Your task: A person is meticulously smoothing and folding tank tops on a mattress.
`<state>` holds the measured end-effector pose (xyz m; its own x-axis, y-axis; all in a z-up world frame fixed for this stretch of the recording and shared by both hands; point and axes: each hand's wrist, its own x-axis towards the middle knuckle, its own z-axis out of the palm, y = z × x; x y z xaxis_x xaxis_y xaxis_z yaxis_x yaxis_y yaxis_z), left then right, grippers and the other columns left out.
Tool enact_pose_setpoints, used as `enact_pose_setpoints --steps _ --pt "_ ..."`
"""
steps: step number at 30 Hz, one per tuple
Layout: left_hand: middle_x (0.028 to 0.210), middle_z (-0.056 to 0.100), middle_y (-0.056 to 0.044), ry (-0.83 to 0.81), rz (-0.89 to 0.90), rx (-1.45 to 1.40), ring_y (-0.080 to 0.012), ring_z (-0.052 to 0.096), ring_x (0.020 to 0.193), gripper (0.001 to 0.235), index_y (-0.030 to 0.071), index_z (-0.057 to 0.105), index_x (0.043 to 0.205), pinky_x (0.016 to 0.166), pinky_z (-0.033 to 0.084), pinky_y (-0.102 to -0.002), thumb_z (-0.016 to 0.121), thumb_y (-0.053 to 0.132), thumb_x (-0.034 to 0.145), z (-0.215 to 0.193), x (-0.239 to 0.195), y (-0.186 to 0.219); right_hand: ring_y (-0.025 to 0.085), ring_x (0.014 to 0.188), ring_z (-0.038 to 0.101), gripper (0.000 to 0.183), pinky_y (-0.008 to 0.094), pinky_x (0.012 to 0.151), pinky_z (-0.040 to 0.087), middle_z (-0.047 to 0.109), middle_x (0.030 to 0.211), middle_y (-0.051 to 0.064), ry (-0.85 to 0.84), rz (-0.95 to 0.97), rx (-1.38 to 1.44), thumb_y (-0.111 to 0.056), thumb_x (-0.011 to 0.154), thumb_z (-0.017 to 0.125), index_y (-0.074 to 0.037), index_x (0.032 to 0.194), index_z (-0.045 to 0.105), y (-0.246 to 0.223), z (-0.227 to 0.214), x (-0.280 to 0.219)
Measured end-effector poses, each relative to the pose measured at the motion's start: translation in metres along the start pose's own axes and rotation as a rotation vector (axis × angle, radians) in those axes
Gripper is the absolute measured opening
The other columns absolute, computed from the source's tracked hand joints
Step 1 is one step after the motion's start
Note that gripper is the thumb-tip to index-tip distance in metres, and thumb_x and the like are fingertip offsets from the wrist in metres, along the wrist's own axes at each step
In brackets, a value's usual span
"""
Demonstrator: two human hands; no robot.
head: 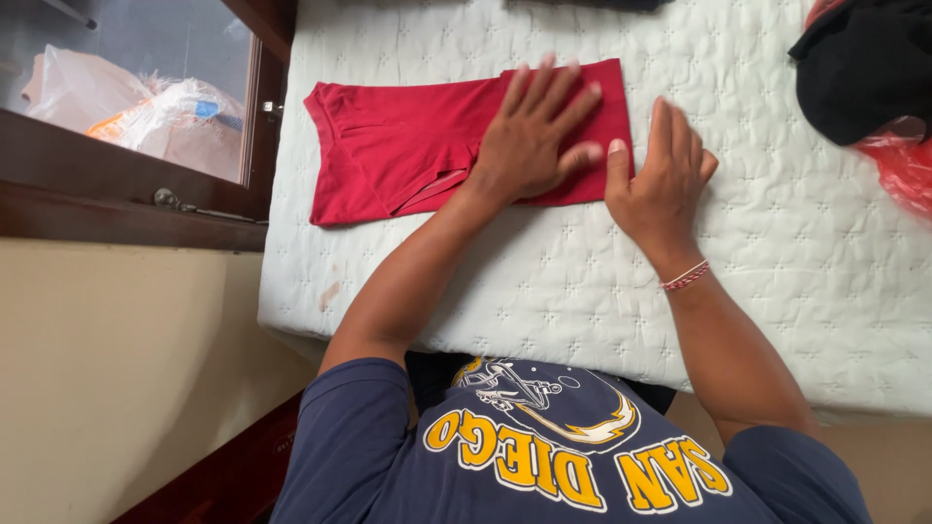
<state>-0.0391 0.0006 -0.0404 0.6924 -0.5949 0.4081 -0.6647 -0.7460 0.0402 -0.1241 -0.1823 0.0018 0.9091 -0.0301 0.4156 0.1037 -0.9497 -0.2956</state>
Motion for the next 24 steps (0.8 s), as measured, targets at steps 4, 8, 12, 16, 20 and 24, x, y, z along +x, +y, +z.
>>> enact_pose_setpoints --steps 4,8,12,16,20,24 --pt "0.171 0.024 -0.01 -0.211 -0.032 0.022 -0.0357 0.017 0.157 0.09 0.028 0.027 0.165 0.127 0.01 -0.057 0.029 0.087 0.098 -0.008 -0.001 0.002 0.041 0.154 0.017 0.067 0.061 0.109 0.026 0.022 0.167 0.028 -0.335 0.018 -0.107 -0.044 0.113 0.031 0.001 0.163 0.029 -0.003 0.007 -0.003" --pt "0.173 0.016 -0.013 -0.326 0.021 0.04 -0.0387 0.013 0.158 0.113 0.024 0.016 0.168 0.126 0.006 -0.057 0.021 0.1 0.083 -0.02 0.0 0.0 0.039 0.156 0.004 0.072 0.063 0.116 0.021 0.01 0.17 0.025 -0.36 0.043 -0.06 -0.046 0.113 0.039 -0.001 0.166 0.02 -0.004 0.0 0.003" --pt "0.174 0.016 -0.012 -0.298 0.025 0.061 -0.0385 0.013 0.16 0.128 0.016 0.012 0.168 0.127 0.004 -0.057 0.027 0.108 0.079 -0.014 -0.001 0.0 0.026 0.161 0.001 0.073 0.057 0.129 0.015 -0.002 0.172 0.013 -0.376 -0.181 -0.014 -0.036 0.114 0.05 -0.005 0.17 0.014 -0.021 -0.016 0.026" --pt "0.175 0.013 -0.009 -0.3 -0.009 0.029 -0.0334 0.005 0.16 0.119 0.01 0.01 0.167 0.128 0.0 -0.055 0.028 0.096 0.087 0.003 -0.003 -0.001 0.032 0.159 0.008 0.071 0.055 0.122 0.012 0.007 0.173 0.014 -0.571 -0.295 0.017 -0.045 0.109 0.037 -0.008 0.167 0.018 -0.018 0.007 0.042" --pt "0.173 0.02 -0.011 -0.242 -0.039 0.052 -0.0338 0.012 0.159 0.143 0.006 0.023 0.166 0.126 -0.003 -0.059 0.022 0.112 0.07 0.006 -0.003 -0.004 0.026 0.16 0.002 0.072 0.052 0.125 0.006 0.001 0.174 0.007 -0.64 -0.175 -0.03 -0.053 0.107 0.032 -0.021 0.167 0.007 -0.009 0.009 0.047" --pt "0.175 0.011 -0.011 -0.344 -0.067 0.118 -0.0297 0.004 0.161 0.154 0.007 0.011 0.167 0.126 -0.012 -0.056 0.011 0.119 0.061 -0.001 -0.012 -0.011 0.026 0.159 0.001 0.084 0.052 0.126 0.001 0.004 0.174 0.009 -0.628 0.02 -0.026 -0.064 0.103 0.03 -0.014 0.166 0.009 -0.012 -0.006 0.044"
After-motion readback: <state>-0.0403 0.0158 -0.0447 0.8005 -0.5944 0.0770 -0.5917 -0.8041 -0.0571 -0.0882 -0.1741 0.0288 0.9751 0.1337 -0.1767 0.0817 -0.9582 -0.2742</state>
